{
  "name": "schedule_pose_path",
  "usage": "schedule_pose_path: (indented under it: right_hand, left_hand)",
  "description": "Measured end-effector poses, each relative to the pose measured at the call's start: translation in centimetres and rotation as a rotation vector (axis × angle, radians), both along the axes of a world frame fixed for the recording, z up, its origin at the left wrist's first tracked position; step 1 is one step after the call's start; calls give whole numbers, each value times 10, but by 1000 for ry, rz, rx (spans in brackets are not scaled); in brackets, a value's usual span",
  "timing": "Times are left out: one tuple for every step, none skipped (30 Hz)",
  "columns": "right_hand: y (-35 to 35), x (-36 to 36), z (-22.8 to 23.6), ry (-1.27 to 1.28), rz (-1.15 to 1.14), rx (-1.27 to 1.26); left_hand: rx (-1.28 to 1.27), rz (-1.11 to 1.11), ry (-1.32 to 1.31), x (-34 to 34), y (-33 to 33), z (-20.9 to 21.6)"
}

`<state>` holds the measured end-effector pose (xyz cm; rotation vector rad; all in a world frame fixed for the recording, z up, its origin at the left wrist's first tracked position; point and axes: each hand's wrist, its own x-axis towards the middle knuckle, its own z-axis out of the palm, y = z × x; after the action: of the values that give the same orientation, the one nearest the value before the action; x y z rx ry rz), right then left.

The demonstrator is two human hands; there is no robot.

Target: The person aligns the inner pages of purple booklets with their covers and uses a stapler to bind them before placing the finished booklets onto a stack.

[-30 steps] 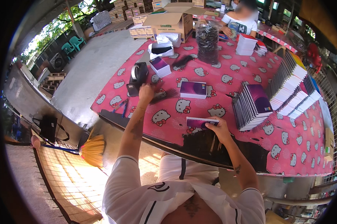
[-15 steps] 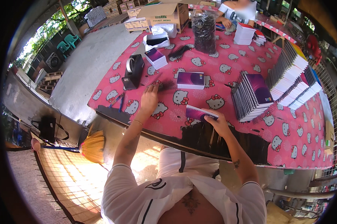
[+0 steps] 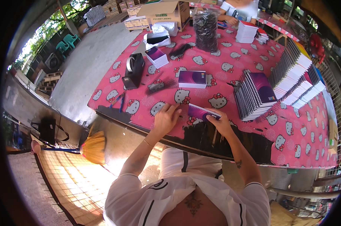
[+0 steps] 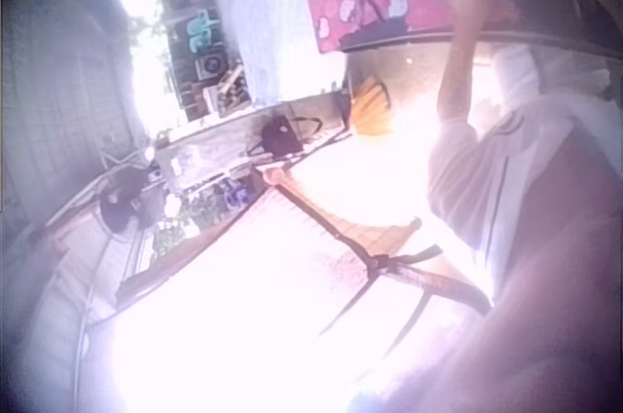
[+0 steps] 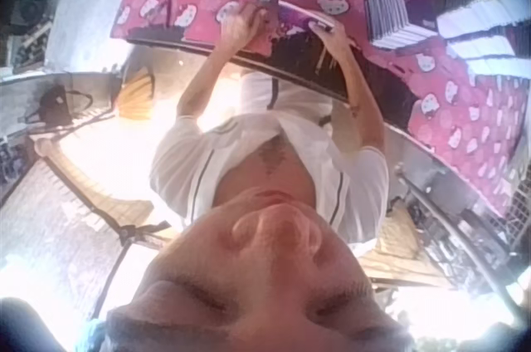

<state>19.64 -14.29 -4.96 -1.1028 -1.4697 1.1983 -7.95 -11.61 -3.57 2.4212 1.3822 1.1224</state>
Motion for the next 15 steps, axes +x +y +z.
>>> schedule_pose_path:
  right_hand:
    - [1, -1, 0, -6, -5, 30]
    - [1, -1, -1, -12, -10, 61]
    - [2, -2, -3, -16, -16, 90]
    - [1, -3, 0, -1, -14, 61]
    - [0, -4, 3, 13, -11, 31]
    - [1, -4, 5, 27, -15, 3]
    - [0, -4, 4, 8, -7, 25]
    - [0, -5, 4, -10, 1, 46]
    - [-1, -2, 3, -31, -5, 66]
    - [-1, 0, 2, -16, -7, 62]
    - [-1, 2, 0, -2, -10, 59]
    - [-1, 0, 0, 15, -2, 58]
    - [-1, 0, 1, 12, 2, 62]
    - [0, -1, 1, 8, 5, 67]
    - [1, -1, 1, 5, 11, 73]
  left_hand:
    - [92, 42, 66, -8, 7, -7]
    - [185, 84, 133, -13, 15, -14]
    - [143, 101, 138, -15, 25, -20]
    - [101, 124, 144, -18, 34, -21]
    - [59, 147, 149, -22, 42, -21]
    - [51, 190, 130, -19, 48, -15]
    - [43, 234, 110, -14, 54, -10]
    - [36, 278, 90, -11, 56, -4]
    - [66, 237, 53, -3, 55, 3]
    - [91, 192, 13, 4, 48, 12]
    - [115, 148, -27, 10, 41, 19]
    - [38, 69, -71, 11, 31, 25]
    - [-43, -11, -116, 10, 19, 27]
    - [-125, -91, -161, 11, 12, 29]
    - [-123, -106, -204, 10, 9, 30]
